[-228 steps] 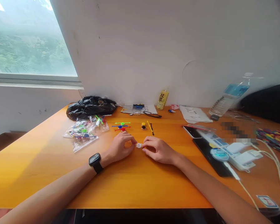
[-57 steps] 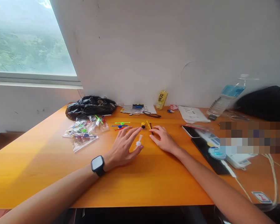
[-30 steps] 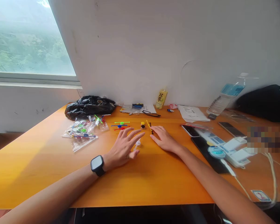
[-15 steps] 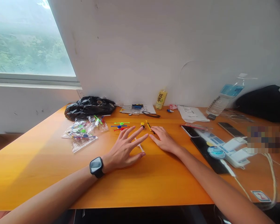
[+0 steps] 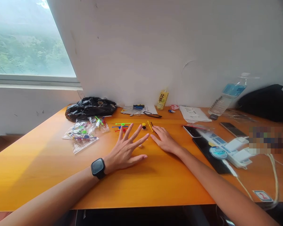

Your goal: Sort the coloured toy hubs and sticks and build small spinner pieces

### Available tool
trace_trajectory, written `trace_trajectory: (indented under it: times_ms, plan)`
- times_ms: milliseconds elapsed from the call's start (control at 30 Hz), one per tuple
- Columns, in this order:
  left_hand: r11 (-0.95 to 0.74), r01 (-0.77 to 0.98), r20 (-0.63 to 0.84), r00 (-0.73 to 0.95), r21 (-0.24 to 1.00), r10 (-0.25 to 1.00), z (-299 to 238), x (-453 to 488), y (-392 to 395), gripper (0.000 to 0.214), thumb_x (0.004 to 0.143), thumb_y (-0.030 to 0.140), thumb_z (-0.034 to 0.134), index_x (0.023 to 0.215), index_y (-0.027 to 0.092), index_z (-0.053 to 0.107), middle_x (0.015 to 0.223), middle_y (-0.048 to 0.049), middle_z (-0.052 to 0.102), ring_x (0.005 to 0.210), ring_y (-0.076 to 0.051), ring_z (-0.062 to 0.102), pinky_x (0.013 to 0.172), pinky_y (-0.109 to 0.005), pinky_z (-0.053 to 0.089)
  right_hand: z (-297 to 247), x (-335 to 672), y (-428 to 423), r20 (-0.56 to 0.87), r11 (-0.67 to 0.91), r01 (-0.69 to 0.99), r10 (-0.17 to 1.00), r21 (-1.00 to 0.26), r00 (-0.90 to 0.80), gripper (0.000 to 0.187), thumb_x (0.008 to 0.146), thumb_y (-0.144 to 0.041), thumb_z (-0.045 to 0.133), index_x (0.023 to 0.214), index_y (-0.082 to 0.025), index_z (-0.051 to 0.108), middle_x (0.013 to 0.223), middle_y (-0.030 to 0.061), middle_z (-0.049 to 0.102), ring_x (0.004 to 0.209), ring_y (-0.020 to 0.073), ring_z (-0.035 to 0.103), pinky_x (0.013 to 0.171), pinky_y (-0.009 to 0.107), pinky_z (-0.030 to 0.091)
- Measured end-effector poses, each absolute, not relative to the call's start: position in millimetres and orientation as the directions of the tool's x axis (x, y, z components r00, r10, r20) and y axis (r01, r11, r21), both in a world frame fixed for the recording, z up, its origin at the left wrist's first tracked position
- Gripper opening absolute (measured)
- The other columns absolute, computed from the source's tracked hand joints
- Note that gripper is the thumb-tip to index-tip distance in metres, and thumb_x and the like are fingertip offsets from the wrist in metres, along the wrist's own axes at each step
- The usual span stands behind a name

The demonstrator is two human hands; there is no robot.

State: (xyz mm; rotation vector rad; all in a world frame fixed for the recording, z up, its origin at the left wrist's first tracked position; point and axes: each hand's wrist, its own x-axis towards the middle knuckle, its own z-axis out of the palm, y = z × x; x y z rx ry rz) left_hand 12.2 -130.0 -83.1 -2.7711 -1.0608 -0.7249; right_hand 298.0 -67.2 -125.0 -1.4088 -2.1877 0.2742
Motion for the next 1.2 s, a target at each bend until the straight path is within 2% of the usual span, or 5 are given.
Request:
trace_trajectory:
  times_ms: [200, 500, 733, 933, 1200]
  plan:
    - [-0.604, 0.790, 0.577, 0.444, 0.109, 0.685, -83.5, 14.3, -127.9, 0.069, 0.106, 0.050, 0.054, 0.168, 0.042, 0.027, 0.177, -0.0049, 0.019, 0.162, -0.047, 0.001, 0.120, -0.083, -0.001, -116.6, 291.7, -69.1, 0.414, 0.411, 0.764, 0.886, -0.497, -0.207, 0.058, 0.101, -0.051, 0.055, 0.152, -0.023, 0.053, 0.155, 0.0153, 0.053, 0.142, 0.0343, 0.054, 0.122, 0.053, 0.042]
    - [-0.578, 0.803, 0.558, 0.415, 0.145, 0.718, -88.4, 13.1, -125.9, 0.074, 0.106, 0.052, 0.052, 0.171, 0.037, 0.020, 0.178, -0.0091, 0.013, 0.162, -0.047, 0.000, 0.122, -0.081, 0.006, -109.1, 286.7, -72.9, 0.483, 0.474, 0.661, 0.855, -0.582, -0.189, 0.049, 0.099, -0.047, 0.060, 0.141, -0.022, 0.062, 0.144, 0.0158, 0.060, 0.123, 0.0320, 0.066, 0.111, 0.050, 0.054]
    - [-0.597, 0.779, 0.553, 0.416, 0.193, 0.722, -86.3, 14.4, -127.5, 0.088, 0.108, 0.052, 0.047, 0.172, 0.020, -0.004, 0.167, -0.0151, 0.042, 0.164, -0.041, -0.006, 0.125, -0.076, -0.003, -104.5, 283.5, -76.9, 0.477, 0.498, 0.667, 0.847, -0.554, -0.236, 0.047, 0.100, -0.044, 0.061, 0.141, -0.022, 0.067, 0.152, 0.0135, 0.058, 0.141, 0.0327, 0.056, 0.123, 0.050, 0.043]
    - [-0.584, 0.798, 0.531, 0.434, 0.148, 0.728, -86.3, 14.2, -124.3, 0.082, 0.109, 0.053, 0.046, 0.171, 0.015, 0.009, 0.168, -0.0156, 0.040, 0.164, -0.038, 0.002, 0.129, -0.070, -0.003, -106.4, 281.9, -79.6, 0.485, 0.567, 0.623, 0.814, -0.539, -0.321, 0.049, 0.099, -0.042, 0.064, 0.145, -0.025, 0.065, 0.154, 0.0112, 0.059, 0.142, 0.0322, 0.056, 0.122, 0.052, 0.044]
    - [-0.612, 0.777, 0.559, 0.444, 0.150, 0.701, -89.2, 14.5, -122.5, 0.079, 0.108, 0.049, 0.049, 0.169, 0.010, 0.018, 0.165, -0.0190, 0.044, 0.164, -0.035, 0.002, 0.133, -0.060, 0.015, -104.0, 279.7, -83.4, 0.485, 0.602, 0.588, 0.794, -0.540, -0.368, 0.046, 0.099, -0.037, 0.065, 0.144, -0.027, 0.066, 0.151, 0.0098, 0.062, 0.140, 0.0319, 0.058, 0.121, 0.054, 0.046]
